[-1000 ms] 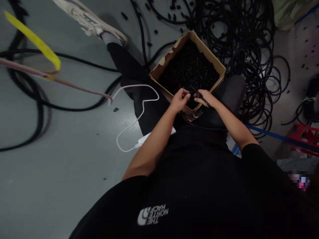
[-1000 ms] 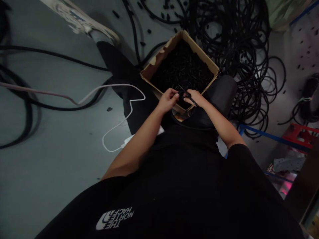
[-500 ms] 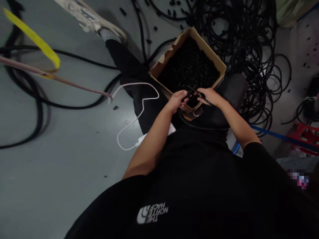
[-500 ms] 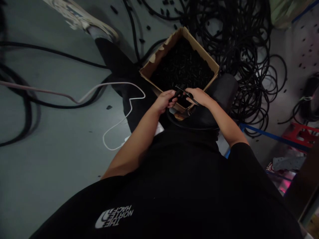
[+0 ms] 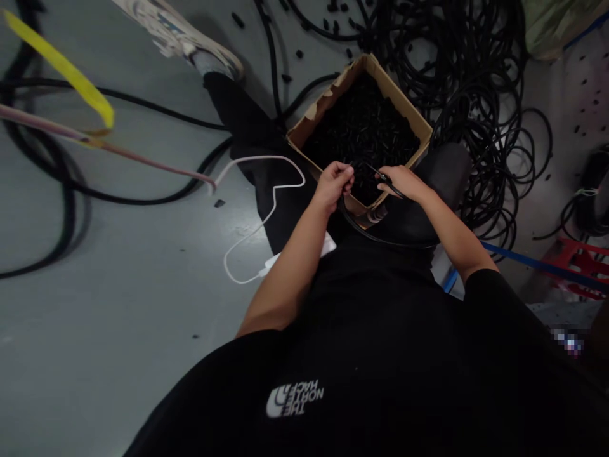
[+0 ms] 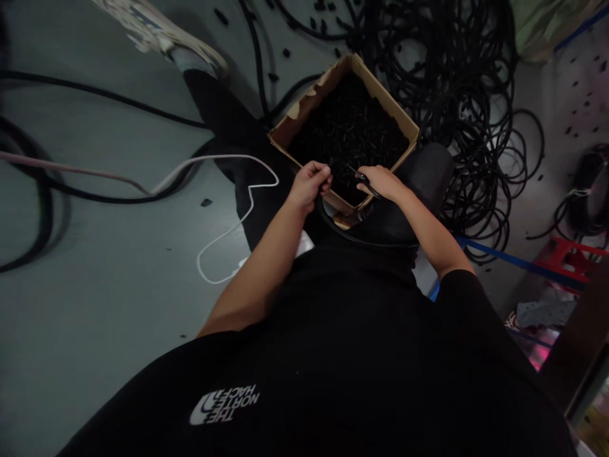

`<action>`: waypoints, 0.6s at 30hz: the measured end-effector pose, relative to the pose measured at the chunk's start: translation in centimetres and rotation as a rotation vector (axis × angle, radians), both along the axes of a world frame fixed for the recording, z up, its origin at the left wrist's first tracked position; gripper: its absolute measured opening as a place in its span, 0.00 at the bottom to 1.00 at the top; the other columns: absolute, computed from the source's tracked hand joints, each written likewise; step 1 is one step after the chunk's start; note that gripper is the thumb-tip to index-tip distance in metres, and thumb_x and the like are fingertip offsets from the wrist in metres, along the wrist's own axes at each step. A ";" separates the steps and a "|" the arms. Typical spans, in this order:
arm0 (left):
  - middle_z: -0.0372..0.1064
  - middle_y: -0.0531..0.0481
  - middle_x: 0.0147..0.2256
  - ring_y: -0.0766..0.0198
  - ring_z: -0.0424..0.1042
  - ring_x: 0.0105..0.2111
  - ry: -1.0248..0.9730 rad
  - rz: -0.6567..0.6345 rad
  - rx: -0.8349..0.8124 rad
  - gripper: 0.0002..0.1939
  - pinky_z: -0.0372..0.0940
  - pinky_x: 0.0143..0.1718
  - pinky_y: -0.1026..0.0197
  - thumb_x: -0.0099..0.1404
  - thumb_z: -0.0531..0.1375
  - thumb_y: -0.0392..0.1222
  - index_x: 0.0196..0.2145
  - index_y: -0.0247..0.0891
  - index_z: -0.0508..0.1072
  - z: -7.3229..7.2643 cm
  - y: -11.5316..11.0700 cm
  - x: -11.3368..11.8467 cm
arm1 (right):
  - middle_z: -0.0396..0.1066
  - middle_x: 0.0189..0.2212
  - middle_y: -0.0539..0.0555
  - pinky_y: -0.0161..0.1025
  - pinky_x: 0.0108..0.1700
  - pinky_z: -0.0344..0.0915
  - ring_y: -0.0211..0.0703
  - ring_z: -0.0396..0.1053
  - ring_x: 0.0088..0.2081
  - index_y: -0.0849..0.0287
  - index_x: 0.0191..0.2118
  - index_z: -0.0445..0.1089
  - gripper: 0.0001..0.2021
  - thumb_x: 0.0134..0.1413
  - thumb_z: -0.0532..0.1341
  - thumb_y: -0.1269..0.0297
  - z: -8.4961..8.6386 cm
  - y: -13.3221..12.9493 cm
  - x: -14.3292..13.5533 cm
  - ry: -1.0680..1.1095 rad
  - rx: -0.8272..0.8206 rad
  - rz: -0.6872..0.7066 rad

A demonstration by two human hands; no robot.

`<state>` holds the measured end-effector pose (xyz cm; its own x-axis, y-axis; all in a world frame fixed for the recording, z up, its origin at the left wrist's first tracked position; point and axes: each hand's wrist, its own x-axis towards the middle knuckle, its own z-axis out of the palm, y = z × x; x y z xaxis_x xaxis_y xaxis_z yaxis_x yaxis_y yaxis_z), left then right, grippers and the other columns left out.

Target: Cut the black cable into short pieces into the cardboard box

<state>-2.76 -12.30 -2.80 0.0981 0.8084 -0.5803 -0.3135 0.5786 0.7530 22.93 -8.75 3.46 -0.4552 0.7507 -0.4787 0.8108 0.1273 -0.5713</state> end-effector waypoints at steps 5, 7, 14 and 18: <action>0.78 0.56 0.30 0.68 0.76 0.26 -0.059 0.141 -0.053 0.19 0.70 0.31 0.68 0.82 0.83 0.46 0.44 0.42 0.76 -1.1 0.3 0.1 | 0.82 0.45 0.52 0.38 0.43 0.80 0.42 0.80 0.35 0.60 0.65 0.79 0.15 0.80 0.72 0.66 -2.4 -0.5 -0.7 0.223 -0.265 -0.270; 0.82 0.52 0.33 0.65 0.82 0.31 -0.135 0.157 -0.045 0.15 0.77 0.38 0.65 0.81 0.82 0.44 0.46 0.41 0.80 -1.7 0.3 0.2 | 0.81 0.45 0.51 0.36 0.41 0.81 0.41 0.80 0.37 0.59 0.61 0.77 0.13 0.78 0.72 0.67 -3.4 -0.8 -1.0 0.327 -0.325 -0.325; 0.86 0.55 0.39 0.65 0.82 0.38 -0.216 0.474 -0.121 0.20 0.73 0.42 0.65 0.79 0.83 0.35 0.46 0.44 0.75 -1.3 0.9 -0.2 | 0.85 0.57 0.60 0.51 0.63 0.88 0.53 0.87 0.54 0.58 0.69 0.76 0.21 0.83 0.72 0.53 -3.6 -4.8 -0.9 0.449 -0.285 -0.239; 0.74 0.63 0.32 0.70 0.75 0.32 -0.103 0.684 -0.199 0.22 0.66 0.40 0.69 0.92 0.69 0.29 0.44 0.44 0.62 0.8 1.7 -0.2 | 0.86 0.67 0.65 0.58 0.75 0.82 0.61 0.86 0.66 0.57 0.76 0.76 0.29 0.87 0.72 0.42 -0.9 -8.2 -1.5 0.361 -0.227 -0.181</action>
